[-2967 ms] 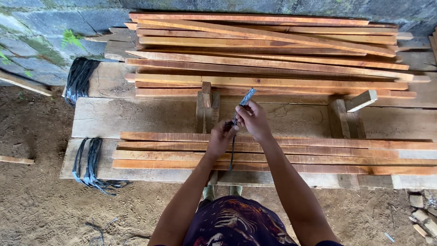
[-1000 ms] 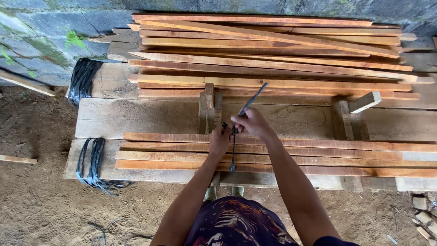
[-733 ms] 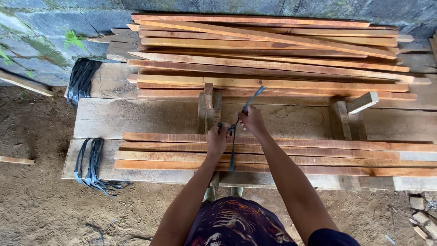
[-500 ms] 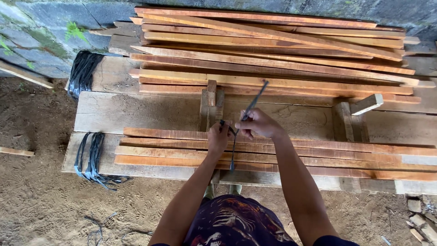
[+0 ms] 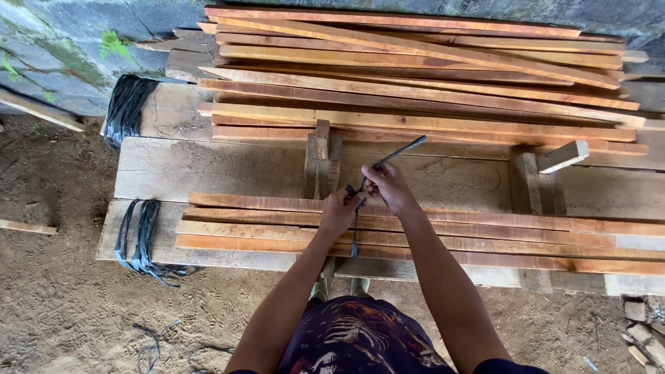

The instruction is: The recorder bundles thin wooden planks together using rubber straps and a hand tool to tighten them.

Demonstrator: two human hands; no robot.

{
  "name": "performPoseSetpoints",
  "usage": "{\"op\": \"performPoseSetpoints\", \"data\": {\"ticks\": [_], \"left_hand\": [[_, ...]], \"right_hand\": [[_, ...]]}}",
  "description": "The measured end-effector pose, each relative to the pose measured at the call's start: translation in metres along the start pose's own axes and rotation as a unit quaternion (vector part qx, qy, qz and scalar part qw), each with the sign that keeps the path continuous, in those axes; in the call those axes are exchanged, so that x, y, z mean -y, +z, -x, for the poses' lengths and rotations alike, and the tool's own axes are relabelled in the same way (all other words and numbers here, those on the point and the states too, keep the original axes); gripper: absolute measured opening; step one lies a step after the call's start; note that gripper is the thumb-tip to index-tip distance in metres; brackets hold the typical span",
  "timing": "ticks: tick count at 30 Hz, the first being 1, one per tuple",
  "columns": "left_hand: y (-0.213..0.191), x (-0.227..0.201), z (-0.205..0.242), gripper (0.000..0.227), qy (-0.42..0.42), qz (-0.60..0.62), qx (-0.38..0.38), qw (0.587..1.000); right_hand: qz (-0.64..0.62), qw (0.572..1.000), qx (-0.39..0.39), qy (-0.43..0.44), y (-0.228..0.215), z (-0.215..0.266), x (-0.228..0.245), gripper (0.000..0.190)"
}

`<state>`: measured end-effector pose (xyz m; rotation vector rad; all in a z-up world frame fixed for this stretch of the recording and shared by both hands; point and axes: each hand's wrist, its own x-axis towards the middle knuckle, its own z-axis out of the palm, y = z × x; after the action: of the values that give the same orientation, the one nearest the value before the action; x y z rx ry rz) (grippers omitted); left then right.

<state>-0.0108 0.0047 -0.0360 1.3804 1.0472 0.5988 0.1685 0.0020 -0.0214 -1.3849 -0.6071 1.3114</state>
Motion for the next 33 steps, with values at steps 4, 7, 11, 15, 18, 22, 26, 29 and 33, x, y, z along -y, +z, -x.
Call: {"op": "performPoseSetpoints", "data": {"ticks": [4, 7, 11, 15, 18, 22, 26, 29, 33], "left_hand": [[0.0, -0.001, 0.0, 0.032, -0.009, -0.031, -0.013, 0.999], [-0.002, -0.022, 0.004, 0.027, -0.031, -0.014, -0.035, 0.999], [-0.007, -0.017, -0.003, 0.032, -0.041, 0.017, -0.062, 0.997], [-0.033, -0.024, 0.003, 0.044, -0.035, -0.073, -0.061, 0.995], [-0.049, -0.016, 0.008, 0.036, -0.014, -0.058, -0.016, 0.998], [-0.059, 0.005, 0.019, 0.034, -0.027, -0.043, 0.013, 0.999], [-0.062, 0.004, 0.025, 0.034, -0.037, -0.002, 0.017, 0.999], [-0.063, 0.038, 0.01, 0.033, -0.014, 0.106, 0.031, 0.994], [-0.056, 0.037, -0.003, 0.031, 0.019, 0.265, 0.115, 0.957]], "right_hand": [[0.058, 0.994, 0.074, 0.051, -0.001, 0.022, 0.02, 0.042], [0.047, 0.995, 0.089, 0.014, 0.0, 0.035, 0.03, 0.028], [0.081, 0.995, 0.063, -0.011, -0.01, 0.021, 0.011, 0.018], [0.191, 0.981, 0.008, -0.022, -0.019, -0.001, -0.013, 0.015], [0.348, 0.936, 0.009, -0.042, -0.018, -0.017, -0.024, 0.024], [0.369, 0.926, 0.024, -0.077, -0.034, -0.04, -0.055, 0.023], [0.315, 0.947, 0.054, -0.035, -0.017, -0.009, -0.016, 0.026], [0.189, 0.975, 0.12, -0.001, -0.015, 0.018, 0.016, 0.034], [0.094, 0.992, 0.084, -0.004, -0.02, 0.013, 0.01, 0.033]]}}
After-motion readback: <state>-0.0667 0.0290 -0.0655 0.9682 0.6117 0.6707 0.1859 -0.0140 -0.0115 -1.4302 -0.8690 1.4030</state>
